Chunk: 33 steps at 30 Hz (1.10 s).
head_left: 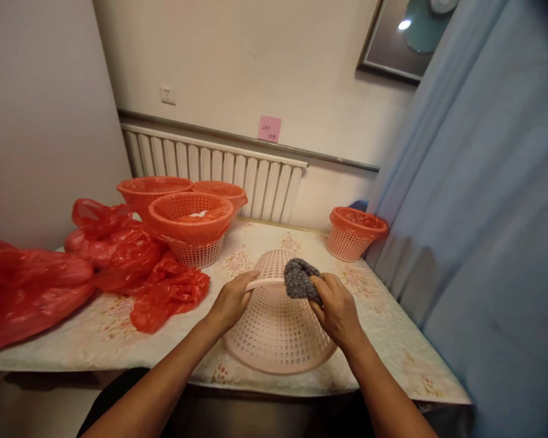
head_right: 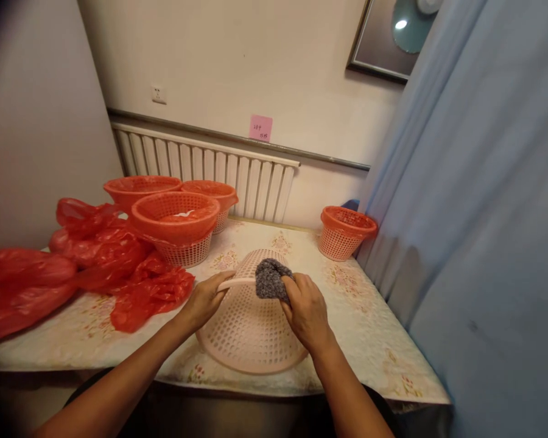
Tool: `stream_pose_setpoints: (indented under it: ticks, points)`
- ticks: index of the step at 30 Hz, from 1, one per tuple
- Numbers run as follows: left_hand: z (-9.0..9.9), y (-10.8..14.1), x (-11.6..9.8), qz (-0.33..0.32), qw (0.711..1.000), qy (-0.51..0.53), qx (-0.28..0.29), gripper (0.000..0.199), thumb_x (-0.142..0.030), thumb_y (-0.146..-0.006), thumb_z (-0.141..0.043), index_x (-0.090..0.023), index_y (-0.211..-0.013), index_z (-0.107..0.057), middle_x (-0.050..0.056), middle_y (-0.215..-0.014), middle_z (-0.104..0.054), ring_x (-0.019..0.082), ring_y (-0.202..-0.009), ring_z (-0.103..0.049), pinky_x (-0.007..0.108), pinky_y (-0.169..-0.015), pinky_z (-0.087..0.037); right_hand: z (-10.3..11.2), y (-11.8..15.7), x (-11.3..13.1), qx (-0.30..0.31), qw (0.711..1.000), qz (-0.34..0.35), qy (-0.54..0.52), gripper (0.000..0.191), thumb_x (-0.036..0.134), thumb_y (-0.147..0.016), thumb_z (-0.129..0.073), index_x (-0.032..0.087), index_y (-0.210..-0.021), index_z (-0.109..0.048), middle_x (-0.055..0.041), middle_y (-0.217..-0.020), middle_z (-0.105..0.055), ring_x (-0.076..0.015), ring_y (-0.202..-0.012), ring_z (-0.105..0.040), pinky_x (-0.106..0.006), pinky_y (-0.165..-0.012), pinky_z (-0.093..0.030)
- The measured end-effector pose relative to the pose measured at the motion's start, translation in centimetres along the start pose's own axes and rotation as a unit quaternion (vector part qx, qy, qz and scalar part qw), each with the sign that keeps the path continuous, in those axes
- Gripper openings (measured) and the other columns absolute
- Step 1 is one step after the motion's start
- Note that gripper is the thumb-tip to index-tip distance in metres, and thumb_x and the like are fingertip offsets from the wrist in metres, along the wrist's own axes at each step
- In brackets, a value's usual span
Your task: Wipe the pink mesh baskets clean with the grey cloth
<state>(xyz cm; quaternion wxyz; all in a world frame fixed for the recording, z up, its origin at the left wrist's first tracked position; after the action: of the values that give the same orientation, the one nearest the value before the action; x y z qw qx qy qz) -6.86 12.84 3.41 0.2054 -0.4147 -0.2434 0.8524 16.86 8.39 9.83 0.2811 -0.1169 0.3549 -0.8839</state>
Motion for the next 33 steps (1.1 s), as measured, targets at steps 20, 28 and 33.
stream_pose_setpoints:
  ticks: [20,28,33]
  points:
    - [1.2,0.8,2.3,0.037,0.999,-0.001,-0.009,0.042,-0.016,-0.082,-0.045,-0.014,-0.12,-0.062,0.011,-0.121,-0.068,0.024,-0.112,-0.063,0.041,-0.1,-0.047,-6.9,15.0,-3.6,-0.22,0.917,-0.307,-0.128,0.017,0.031,-0.088,-0.05,0.019,-0.099,-0.054,-0.0058,-0.089,-0.055,-0.023,-0.086,-0.055,-0.035,-0.074,-0.045]
    - [1.6,0.9,1.4,0.06,0.997,-0.013,-0.035,0.039,-0.019,-0.083,-0.049,-0.014,-0.12,-0.06,0.011,-0.114,-0.071,0.025,-0.104,-0.066,0.041,-0.093,-0.051,0.6,4.8,-2.2,-0.164,0.978,-0.127,-0.007,0.032,0.021,-0.086,-0.049,0.018,-0.118,-0.051,-0.0102,-0.099,-0.054,-0.0264,-0.096,-0.052,-0.041,-0.081,-0.047]
    - [0.3,-0.3,-0.2,0.021,1.0,-0.001,-0.015,0.039,-0.01,-0.078,-0.05,-0.021,-0.113,-0.065,0.005,-0.112,-0.072,0.021,-0.105,-0.065,0.035,-0.095,-0.049,1.1,1.1,-0.5,-0.042,0.998,-0.042,0.029,0.037,0.017,-0.082,-0.052,0.017,-0.12,-0.051,-0.0123,-0.106,-0.054,-0.0274,-0.097,-0.051,-0.042,-0.082,-0.048]
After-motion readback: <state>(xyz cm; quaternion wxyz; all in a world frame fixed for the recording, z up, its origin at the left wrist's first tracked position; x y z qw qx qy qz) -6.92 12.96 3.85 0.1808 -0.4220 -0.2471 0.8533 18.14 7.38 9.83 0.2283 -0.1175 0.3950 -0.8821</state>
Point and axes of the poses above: each hand's wrist, its own y-axis away from the middle knuckle, its own z-axis out of the back of the hand, x = y × z, the point moved 7 cm from there along -y, towards the middle knuckle
